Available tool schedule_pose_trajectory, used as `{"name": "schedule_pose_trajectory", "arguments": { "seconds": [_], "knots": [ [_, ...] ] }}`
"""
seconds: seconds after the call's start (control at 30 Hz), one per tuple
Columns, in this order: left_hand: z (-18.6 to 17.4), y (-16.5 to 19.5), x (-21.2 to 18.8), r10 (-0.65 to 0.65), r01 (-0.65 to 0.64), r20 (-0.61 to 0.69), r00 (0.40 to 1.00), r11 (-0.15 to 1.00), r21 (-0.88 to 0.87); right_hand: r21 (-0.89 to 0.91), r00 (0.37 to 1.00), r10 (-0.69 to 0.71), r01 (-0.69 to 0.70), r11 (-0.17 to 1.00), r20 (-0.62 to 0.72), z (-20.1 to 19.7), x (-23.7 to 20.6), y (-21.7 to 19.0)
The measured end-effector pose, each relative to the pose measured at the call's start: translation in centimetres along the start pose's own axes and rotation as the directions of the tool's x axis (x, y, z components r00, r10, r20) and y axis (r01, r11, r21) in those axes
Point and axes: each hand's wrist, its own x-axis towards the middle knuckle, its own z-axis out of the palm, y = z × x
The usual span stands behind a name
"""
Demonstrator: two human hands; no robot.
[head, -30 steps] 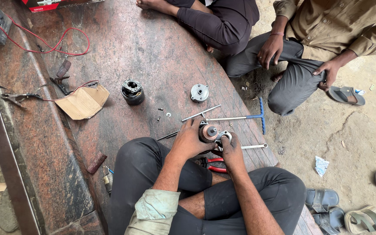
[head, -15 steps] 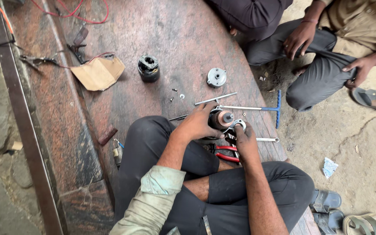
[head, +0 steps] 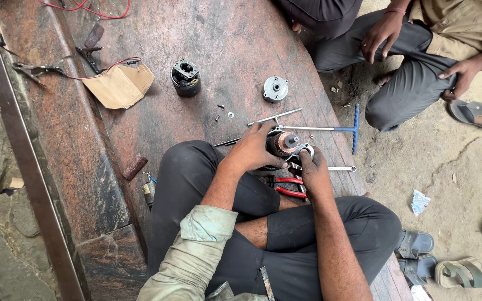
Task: The person sits on the ground repairing a starter motor. They file a metal component, then fit the armature into the housing, align the end cap, and use pliers and a screwdriver to fasten the assembly together.
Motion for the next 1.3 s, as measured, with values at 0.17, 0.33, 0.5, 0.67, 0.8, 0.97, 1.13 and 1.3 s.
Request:
{"name": "schedule_pose_trajectory", "arguments": {
  "seconds": [0.17, 0.33, 0.5, 0.67, 0.8, 0.97, 1.13, 1.3],
  "knots": [
    [0.1, -0.13, 0.07, 0.0, 0.0, 0.001, 1.0, 1.0, 0.016, -0.035, 1.0, 0.006, -0.006, 0.999, -0.008, 0.16, -0.19, -0.27],
    [0.16, -0.17, 0.13, -0.007, 0.007, 0.007, 1.0, 1.0, 0.011, -0.083, 1.0, -0.026, 0.025, 0.996, -0.013, 0.15, -0.27, -0.31],
    [0.16, -0.14, 0.24, -0.011, 0.011, 0.006, 1.0, 1.0, 0.009, -0.142, 0.999, 0.003, -0.007, 0.99, -0.033, 0.09, -0.06, -0.38],
    [0.15, -0.14, 0.19, 0.013, -0.013, -0.005, 1.0, 1.0, 0.012, -0.13, 0.999, 0.004, -0.01, 0.991, -0.051, 0.13, 0.1, -0.38],
    [0.17, -0.18, 0.22, 0.008, -0.008, -0.008, 1.0, 1.0, 0.006, -0.179, 0.998, 0.001, -0.011, 0.984, -0.057, 0.12, -0.09, -0.46],
    [0.15, -0.16, 0.27, 0.003, -0.003, -0.002, 1.0, 1.0, 0.01, -0.224, 0.999, -0.02, 0.009, 0.975, -0.046, 0.0, -0.2, -0.52],
    [0.01, 0.12, 0.22, -0.009, 0.009, -0.003, 1.0, 1.0, 0.005, -0.239, 0.996, -0.007, -0.013, 0.971, -0.084, -0.03, 0.18, -0.13],
    [-0.02, 0.32, 0.32, -0.04, 0.04, 0.012, 0.999, 0.999, 0.013, -0.233, 0.997, -0.009, -0.01, 0.972, -0.078, -0.13, 0.42, 0.1]
  ]
}}
